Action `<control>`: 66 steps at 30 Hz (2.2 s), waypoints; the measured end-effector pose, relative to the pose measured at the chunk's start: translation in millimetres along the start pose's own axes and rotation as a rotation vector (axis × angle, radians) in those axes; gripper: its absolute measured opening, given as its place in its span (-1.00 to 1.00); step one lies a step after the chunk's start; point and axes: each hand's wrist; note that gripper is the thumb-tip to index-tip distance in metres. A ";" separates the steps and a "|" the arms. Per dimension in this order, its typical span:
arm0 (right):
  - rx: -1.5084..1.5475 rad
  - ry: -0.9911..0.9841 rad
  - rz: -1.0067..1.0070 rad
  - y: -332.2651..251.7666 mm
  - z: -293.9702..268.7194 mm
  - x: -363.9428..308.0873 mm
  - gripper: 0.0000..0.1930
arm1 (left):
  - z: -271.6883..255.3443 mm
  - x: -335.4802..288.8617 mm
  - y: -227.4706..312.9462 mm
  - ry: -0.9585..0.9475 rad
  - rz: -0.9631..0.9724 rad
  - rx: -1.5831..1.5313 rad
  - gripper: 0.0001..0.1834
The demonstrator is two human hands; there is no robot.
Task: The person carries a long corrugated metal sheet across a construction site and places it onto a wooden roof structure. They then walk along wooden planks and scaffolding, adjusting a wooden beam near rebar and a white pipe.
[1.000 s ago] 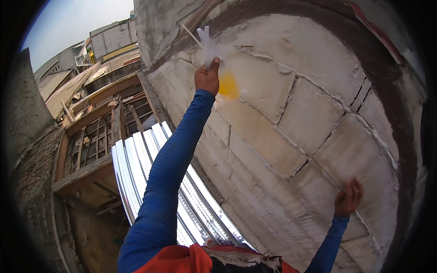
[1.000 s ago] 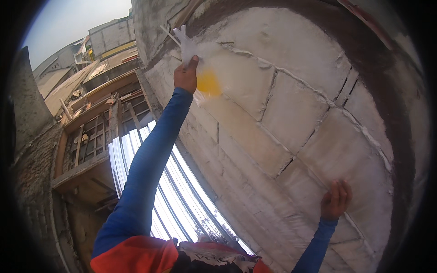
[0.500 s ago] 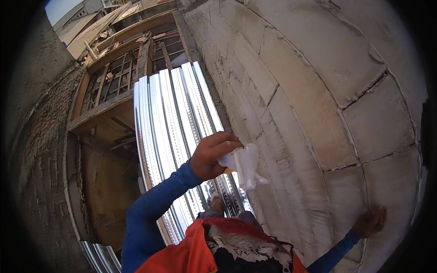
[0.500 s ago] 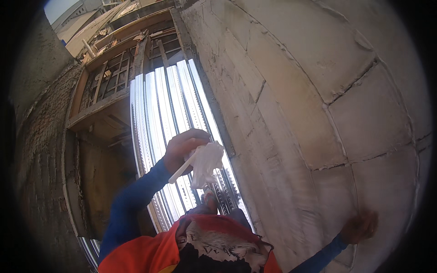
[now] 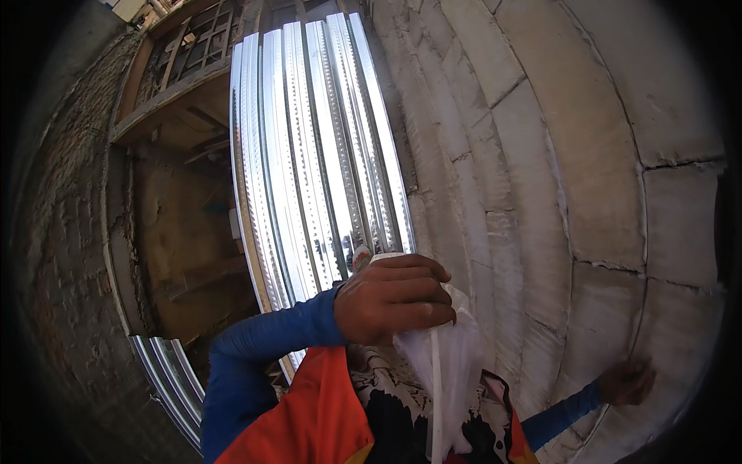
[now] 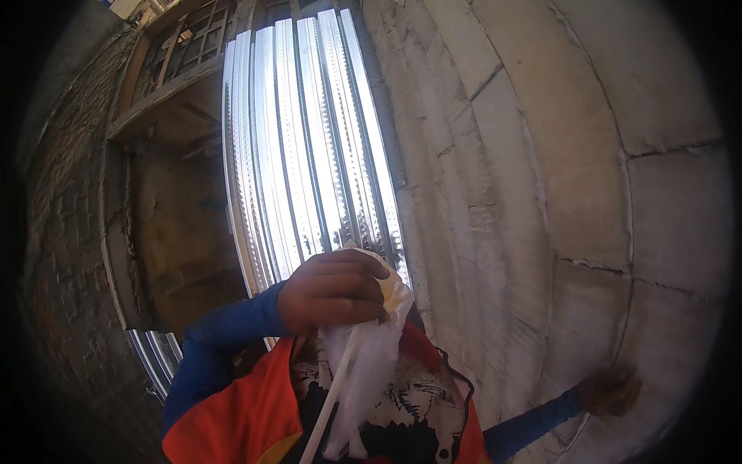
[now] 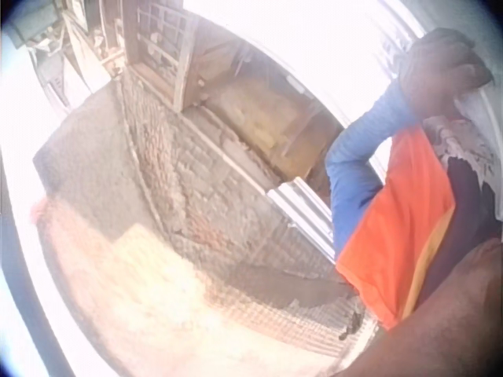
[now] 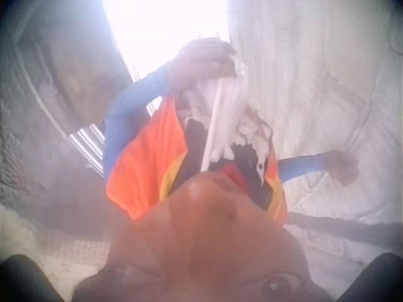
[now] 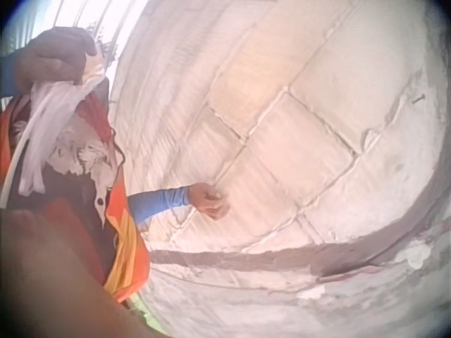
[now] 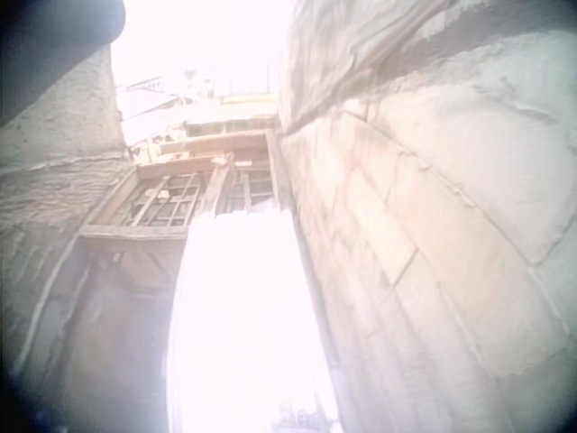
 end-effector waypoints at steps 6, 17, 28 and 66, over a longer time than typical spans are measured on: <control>-0.003 0.000 0.027 -2.3 1.8 1.3 -0.80 | -12.9 11.0 4.0 0.029 0.059 0.107 -0.76; 0.006 0.006 0.053 -4.7 -2.0 3.3 -0.81 | -19.7 15.3 26.9 0.083 0.132 0.224 -0.91; 0.038 0.006 0.070 -0.1 -0.7 -1.3 -0.80 | -24.7 10.4 37.4 0.113 0.154 0.367 -0.90; 0.010 -0.018 0.085 4.9 7.3 -10.5 -0.77 | -42.5 12.0 36.4 0.145 0.232 0.433 -0.88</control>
Point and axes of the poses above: each hand's wrist, its own x-axis towards the middle knuckle, its own z-axis out of the palm, y = z × x
